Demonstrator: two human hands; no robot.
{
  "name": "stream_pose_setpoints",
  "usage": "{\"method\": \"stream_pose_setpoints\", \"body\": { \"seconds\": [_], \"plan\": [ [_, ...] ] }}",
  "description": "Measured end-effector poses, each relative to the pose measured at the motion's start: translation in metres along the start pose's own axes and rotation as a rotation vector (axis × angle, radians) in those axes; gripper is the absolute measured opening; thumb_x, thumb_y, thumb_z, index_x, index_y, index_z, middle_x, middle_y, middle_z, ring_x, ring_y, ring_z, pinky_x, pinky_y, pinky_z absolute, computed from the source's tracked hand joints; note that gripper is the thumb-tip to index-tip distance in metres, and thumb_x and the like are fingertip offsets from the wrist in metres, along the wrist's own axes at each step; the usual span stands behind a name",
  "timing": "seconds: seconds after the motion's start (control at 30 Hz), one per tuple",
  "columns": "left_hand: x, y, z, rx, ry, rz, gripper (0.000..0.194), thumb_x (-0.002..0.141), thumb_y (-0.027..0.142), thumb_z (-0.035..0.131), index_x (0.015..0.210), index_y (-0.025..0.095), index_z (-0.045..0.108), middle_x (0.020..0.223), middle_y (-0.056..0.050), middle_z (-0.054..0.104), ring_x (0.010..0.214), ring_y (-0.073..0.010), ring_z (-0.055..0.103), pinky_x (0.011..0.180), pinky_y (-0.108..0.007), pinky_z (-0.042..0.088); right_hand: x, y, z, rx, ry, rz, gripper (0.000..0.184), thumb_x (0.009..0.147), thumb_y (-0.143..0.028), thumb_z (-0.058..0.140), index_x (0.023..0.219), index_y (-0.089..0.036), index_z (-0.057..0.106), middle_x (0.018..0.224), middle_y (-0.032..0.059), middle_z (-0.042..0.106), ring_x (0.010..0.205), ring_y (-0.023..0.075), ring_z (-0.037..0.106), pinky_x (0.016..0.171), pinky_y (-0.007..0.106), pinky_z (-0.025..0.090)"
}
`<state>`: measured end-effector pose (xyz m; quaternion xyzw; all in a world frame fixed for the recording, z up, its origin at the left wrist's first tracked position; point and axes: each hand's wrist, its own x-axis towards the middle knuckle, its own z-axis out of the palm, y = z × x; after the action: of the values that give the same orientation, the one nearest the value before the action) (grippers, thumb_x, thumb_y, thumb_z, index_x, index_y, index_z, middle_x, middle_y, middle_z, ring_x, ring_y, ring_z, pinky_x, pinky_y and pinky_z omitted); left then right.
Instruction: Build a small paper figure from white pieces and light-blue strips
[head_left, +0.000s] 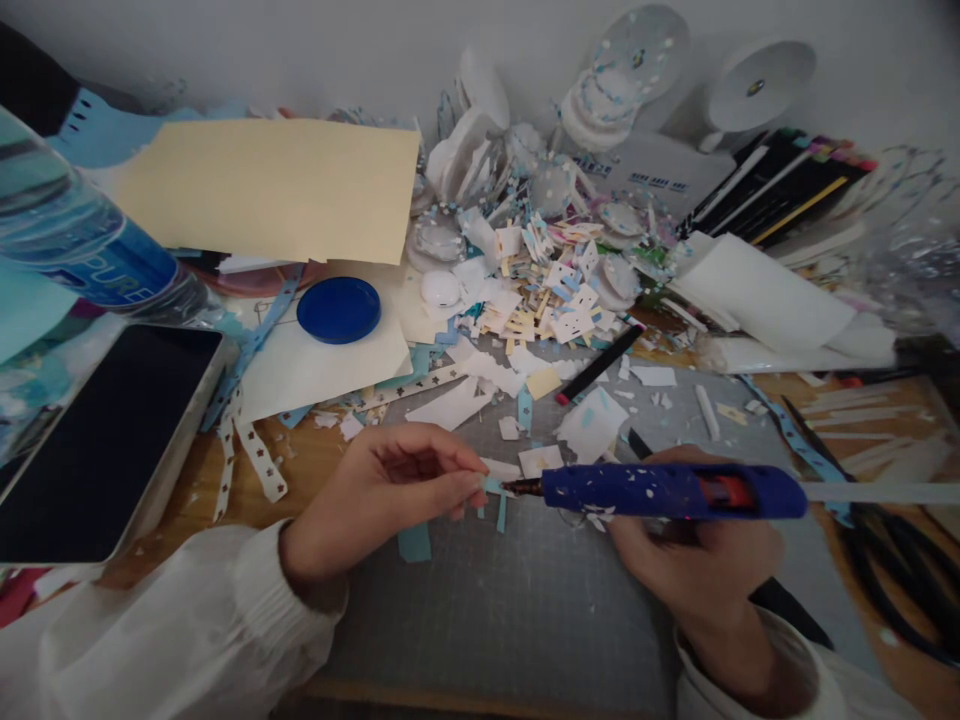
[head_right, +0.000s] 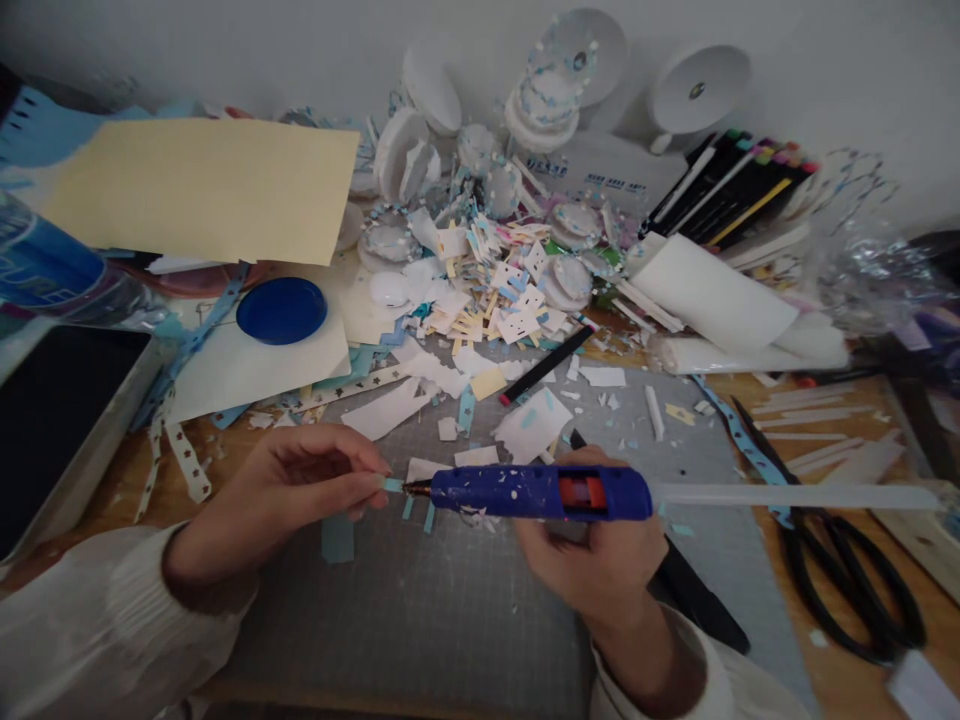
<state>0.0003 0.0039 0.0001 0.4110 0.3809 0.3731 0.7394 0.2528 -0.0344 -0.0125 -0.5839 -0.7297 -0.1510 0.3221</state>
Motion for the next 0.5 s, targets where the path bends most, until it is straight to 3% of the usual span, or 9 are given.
{"method": "stream_pose_setpoints", "body": {
  "seconds": [0.17,0.3,0.37,0.43,0.5],
  "plan": [
    [0.001,-0.001,-0.001,-0.001,0.01,0.008,0.006,0.075,0.013,0.074,0.076,0.019,0.075,0.064,0.001,0.073,0.054,-0.0061,0.062,0.053,-0.012,0.05,0.003,-0.001,-0.002,0.073,-0.034,0.006,0.013,0.074,-0.031,0.062,0.069,-0.021,0.055,0.063,0.0,0.061,0.049,0.0139,0.057,0.046,0.026,0.043],
    [0.0,0.0,-0.001,0.043,0.031,0.032,0.004,0.076,0.015,0.075,0.076,0.019,0.075,0.065,0.0,0.073,0.054,-0.0061,0.061,0.055,-0.013,0.05,0.005,0.006,-0.007,-0.007,0.036,-0.013,0.014,0.072,-0.032,0.066,0.071,-0.021,0.056,0.059,-0.0016,0.056,0.044,0.0131,0.05,0.043,0.026,0.036],
    [0.0,0.0,-0.001,0.064,0.065,0.044,0.002,0.075,0.016,0.076,0.076,0.018,0.075,0.065,0.0,0.072,0.055,-0.0068,0.061,0.057,-0.015,0.051,0.004,0.017,-0.012,-0.173,0.144,0.116,0.02,0.07,-0.035,0.07,0.069,-0.023,0.055,0.052,-0.0032,0.047,0.042,0.015,0.046,0.042,0.028,0.034],
    [0.001,-0.002,-0.002,0.076,0.1,0.055,0.003,0.075,0.019,0.077,0.078,0.019,0.075,0.066,-0.001,0.073,0.059,-0.0087,0.064,0.059,-0.017,0.052,0.0,0.034,-0.021,-0.347,0.27,0.332,0.028,0.066,-0.039,0.075,0.065,-0.026,0.05,0.051,-0.0024,0.041,0.043,0.0194,0.047,0.044,0.031,0.034],
    [0.003,-0.006,-0.004,0.095,0.118,0.066,0.008,0.074,0.022,0.078,0.082,0.019,0.076,0.07,-0.002,0.074,0.063,-0.0111,0.066,0.062,-0.019,0.054,-0.005,0.056,-0.033,-0.369,0.28,0.496,0.033,0.061,-0.042,0.078,0.07,-0.027,0.051,0.056,0.0008,0.043,0.052,0.0264,0.054,0.047,0.035,0.033]
  ]
}}
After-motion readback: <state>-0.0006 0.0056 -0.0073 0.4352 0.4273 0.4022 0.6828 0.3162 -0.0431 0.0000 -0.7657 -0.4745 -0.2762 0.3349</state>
